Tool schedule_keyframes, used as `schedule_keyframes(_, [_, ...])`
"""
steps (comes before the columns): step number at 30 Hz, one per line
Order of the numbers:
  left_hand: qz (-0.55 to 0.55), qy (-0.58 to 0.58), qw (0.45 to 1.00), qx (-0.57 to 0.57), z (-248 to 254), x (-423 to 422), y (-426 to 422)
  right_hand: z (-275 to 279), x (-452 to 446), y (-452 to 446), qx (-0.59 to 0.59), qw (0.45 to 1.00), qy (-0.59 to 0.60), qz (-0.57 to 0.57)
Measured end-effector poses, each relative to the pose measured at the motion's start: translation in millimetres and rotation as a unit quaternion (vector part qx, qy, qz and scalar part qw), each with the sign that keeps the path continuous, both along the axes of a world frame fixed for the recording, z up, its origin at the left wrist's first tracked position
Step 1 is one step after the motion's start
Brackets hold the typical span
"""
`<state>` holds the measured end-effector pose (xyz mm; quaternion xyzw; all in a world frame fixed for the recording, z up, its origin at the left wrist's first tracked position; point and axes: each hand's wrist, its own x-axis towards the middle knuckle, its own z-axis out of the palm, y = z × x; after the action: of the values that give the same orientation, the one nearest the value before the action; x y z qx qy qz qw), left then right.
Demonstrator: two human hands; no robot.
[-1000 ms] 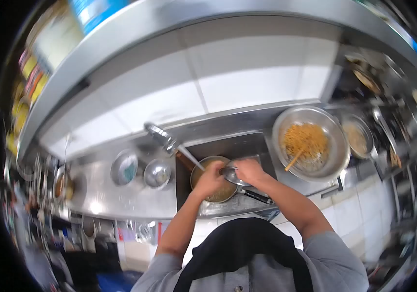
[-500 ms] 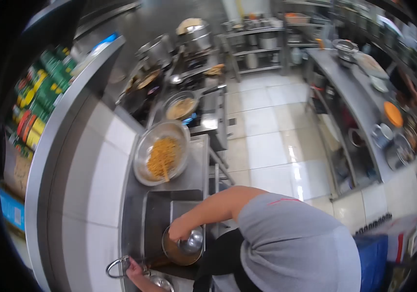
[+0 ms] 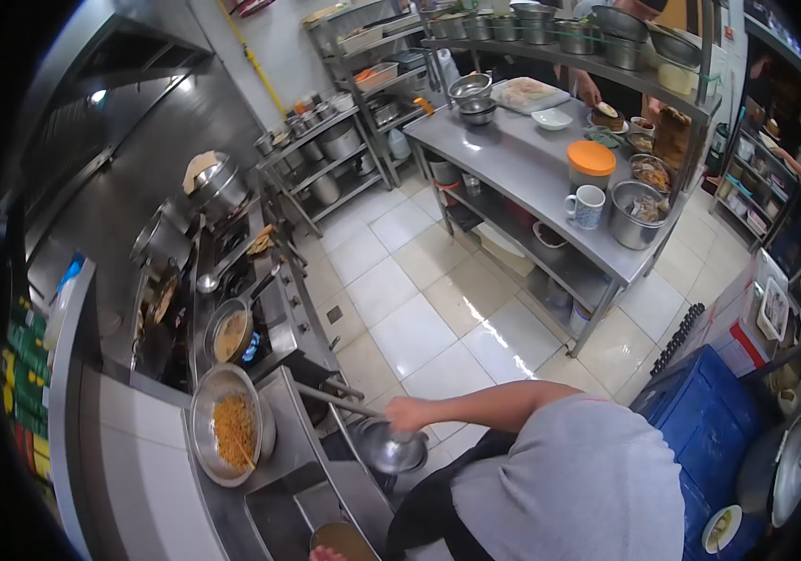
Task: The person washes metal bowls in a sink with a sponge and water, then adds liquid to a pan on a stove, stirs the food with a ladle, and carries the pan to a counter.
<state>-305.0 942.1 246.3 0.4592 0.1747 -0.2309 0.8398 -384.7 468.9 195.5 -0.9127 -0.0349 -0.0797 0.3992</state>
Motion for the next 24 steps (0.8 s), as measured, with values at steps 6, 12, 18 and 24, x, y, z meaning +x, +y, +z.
schedule_keyframes(6, [-0.383, -0.066, 0.895, 0.216, -35.3, -34.8, -219.7, -57.8, -88.3, -157.0, 0.079, 0.929, 0.121, -0.34])
schedule_keyframes(12, [-0.539, -0.089, 0.747, 0.38, -92.9, -44.9, -294.4, -53.7, -112.9, -300.2, 0.315, 0.786, 0.063, -0.529])
schedule_keyframes(18, [-0.515, -0.052, 0.738, 0.433, -123.0, -11.3, -340.2, 38.3, -109.5, -428.8, 0.49, 0.673, -0.026, -0.554])
schedule_keyframes(24, [-0.502, -0.026, 0.74, 0.448, -166.3, 49.3, -423.7, 56.6, -105.6, -562.5, 0.517, 0.568, -0.188, -0.612])
